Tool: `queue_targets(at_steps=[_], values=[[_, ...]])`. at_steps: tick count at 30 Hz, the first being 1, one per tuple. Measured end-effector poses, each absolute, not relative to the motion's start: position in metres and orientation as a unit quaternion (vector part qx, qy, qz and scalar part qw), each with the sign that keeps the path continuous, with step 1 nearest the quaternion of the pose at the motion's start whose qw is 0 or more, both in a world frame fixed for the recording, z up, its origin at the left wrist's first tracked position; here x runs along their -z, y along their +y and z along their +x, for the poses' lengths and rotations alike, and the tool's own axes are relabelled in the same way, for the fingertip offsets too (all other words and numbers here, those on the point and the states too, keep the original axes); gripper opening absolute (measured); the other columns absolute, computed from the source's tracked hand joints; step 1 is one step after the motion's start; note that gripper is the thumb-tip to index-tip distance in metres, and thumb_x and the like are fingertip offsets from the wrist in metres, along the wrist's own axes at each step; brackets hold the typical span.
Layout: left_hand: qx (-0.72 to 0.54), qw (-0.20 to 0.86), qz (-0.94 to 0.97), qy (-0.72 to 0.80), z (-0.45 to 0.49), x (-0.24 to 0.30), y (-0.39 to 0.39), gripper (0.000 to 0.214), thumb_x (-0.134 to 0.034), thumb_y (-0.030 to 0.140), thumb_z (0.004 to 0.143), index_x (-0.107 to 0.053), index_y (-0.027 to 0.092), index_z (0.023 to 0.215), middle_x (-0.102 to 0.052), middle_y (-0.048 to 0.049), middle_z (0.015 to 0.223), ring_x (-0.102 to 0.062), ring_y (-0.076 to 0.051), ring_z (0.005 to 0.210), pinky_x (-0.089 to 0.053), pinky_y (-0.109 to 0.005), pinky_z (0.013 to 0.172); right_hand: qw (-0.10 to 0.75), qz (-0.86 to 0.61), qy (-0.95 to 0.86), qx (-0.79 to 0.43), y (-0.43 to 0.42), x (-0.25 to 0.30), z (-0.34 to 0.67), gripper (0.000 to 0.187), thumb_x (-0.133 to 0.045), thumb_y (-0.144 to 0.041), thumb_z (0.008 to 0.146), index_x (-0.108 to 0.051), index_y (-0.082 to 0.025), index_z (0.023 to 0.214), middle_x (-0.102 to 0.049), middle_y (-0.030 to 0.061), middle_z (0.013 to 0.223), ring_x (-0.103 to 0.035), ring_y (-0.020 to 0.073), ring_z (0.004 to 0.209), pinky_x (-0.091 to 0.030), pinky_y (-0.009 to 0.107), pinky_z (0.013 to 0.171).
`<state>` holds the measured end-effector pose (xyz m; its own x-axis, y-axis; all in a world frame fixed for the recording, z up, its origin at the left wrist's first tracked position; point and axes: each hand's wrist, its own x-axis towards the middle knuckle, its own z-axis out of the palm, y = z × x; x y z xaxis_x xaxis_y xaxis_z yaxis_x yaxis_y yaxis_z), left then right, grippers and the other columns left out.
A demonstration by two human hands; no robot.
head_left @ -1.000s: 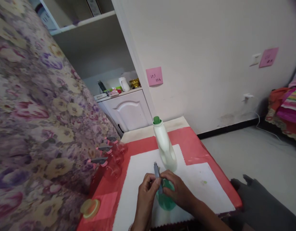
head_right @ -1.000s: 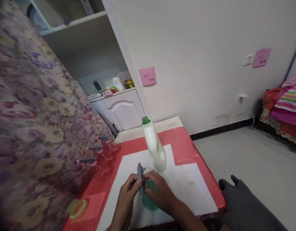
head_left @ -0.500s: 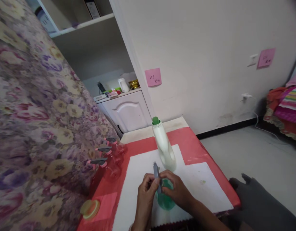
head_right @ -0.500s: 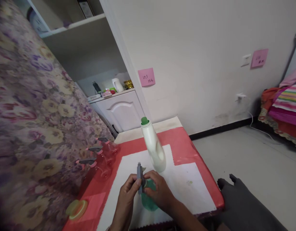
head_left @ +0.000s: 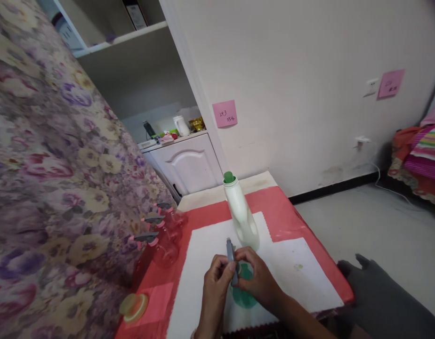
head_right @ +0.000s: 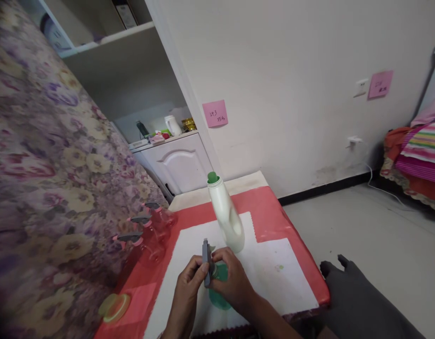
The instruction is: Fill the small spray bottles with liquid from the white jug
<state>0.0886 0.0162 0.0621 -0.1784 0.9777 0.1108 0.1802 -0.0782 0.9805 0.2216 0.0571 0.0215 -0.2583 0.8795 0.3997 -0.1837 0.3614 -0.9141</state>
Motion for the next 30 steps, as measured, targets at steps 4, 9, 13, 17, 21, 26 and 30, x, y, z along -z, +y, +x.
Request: queue_targets(at_steps=[4, 9, 13, 17, 21, 26, 30], values=[[-0.521, 0.374, 0.522, 0.562, 0.090, -0.064, 0.016, 0.026, -0.066, 0.045, 0.081, -0.061, 0.019, 0.078, -0.053, 0.0023, 0.074, -0.049, -0.016, 0.074, -0.039, -0.025, 0.069, 0.521, -0.224, -0.653, -0.502, 0.058, -0.021, 0.223, 0.032, -0.064, -0.014, 0.072, -0.065, -0.022, 0.103, -0.064, 0.0059, 0.107, -0.061, 0.0239, 0.105, -0.045, 0.038, 0.095], [-0.521, 0.370, 0.523, 0.564, 0.093, -0.067, 0.015, 0.026, -0.066, 0.044, 0.082, -0.060, 0.019, 0.076, -0.051, 0.0028, 0.073, -0.047, -0.015, 0.073, -0.038, -0.024, 0.068, 0.550, -0.278, -0.614, -0.493, 0.058, -0.020, 0.221, 0.023, -0.073, -0.014, 0.063, -0.062, -0.021, 0.082, -0.063, 0.0034, 0.098, -0.062, 0.0241, 0.099, -0.047, 0.036, 0.089], [-0.516, 0.368, 0.526, 0.567, 0.094, -0.068, 0.015, 0.026, -0.065, 0.044, 0.082, -0.060, 0.019, 0.078, -0.053, 0.0023, 0.074, -0.049, -0.016, 0.074, -0.039, -0.025, 0.069, 0.527, -0.239, -0.640, -0.506, 0.061, -0.021, 0.226, 0.038, -0.073, -0.016, 0.065, -0.065, -0.021, 0.102, -0.063, 0.0062, 0.109, -0.060, 0.0257, 0.107, -0.044, 0.039, 0.097], [-0.513, 0.363, 0.526, 0.573, 0.092, -0.065, 0.017, 0.028, -0.066, 0.046, 0.081, -0.061, 0.019, 0.076, -0.051, 0.0029, 0.070, -0.047, -0.015, 0.070, -0.038, -0.024, 0.066, 0.509, -0.220, -0.643, -0.529, 0.061, -0.023, 0.229, 0.024, -0.065, -0.016, 0.071, -0.066, -0.020, 0.095, -0.065, 0.0057, 0.103, -0.062, 0.0246, 0.103, -0.046, 0.038, 0.094], [-0.507, 0.357, 0.524, 0.584, 0.091, -0.065, 0.019, 0.033, -0.067, 0.050, 0.078, -0.059, 0.019, 0.072, -0.050, 0.0030, 0.068, -0.046, -0.015, 0.068, -0.038, -0.024, 0.064, 0.539, -0.281, -0.605, -0.514, 0.059, -0.022, 0.223, 0.026, -0.069, -0.012, 0.063, -0.061, -0.021, 0.086, -0.063, 0.0017, 0.095, -0.062, 0.0230, 0.096, -0.047, 0.035, 0.088], [-0.512, 0.356, 0.517, 0.586, 0.095, -0.072, 0.017, 0.032, -0.068, 0.050, 0.077, -0.060, 0.019, 0.072, -0.051, 0.0033, 0.067, -0.048, -0.016, 0.068, -0.038, -0.025, 0.065, 0.523, -0.230, -0.647, -0.505, 0.059, -0.019, 0.223, 0.027, -0.065, -0.018, 0.072, -0.064, -0.021, 0.099, -0.064, 0.0053, 0.104, -0.061, 0.0238, 0.101, -0.046, 0.037, 0.092], [-0.514, 0.361, 0.511, 0.587, 0.097, -0.074, 0.016, 0.033, -0.069, 0.050, 0.076, -0.059, 0.019, 0.069, -0.050, 0.0039, 0.065, -0.047, -0.015, 0.067, -0.038, -0.024, 0.063, 0.520, -0.263, -0.631, -0.512, 0.059, -0.022, 0.223, 0.019, -0.064, -0.016, 0.069, -0.064, -0.021, 0.088, -0.064, 0.0029, 0.093, -0.062, 0.0226, 0.093, -0.047, 0.035, 0.086]])
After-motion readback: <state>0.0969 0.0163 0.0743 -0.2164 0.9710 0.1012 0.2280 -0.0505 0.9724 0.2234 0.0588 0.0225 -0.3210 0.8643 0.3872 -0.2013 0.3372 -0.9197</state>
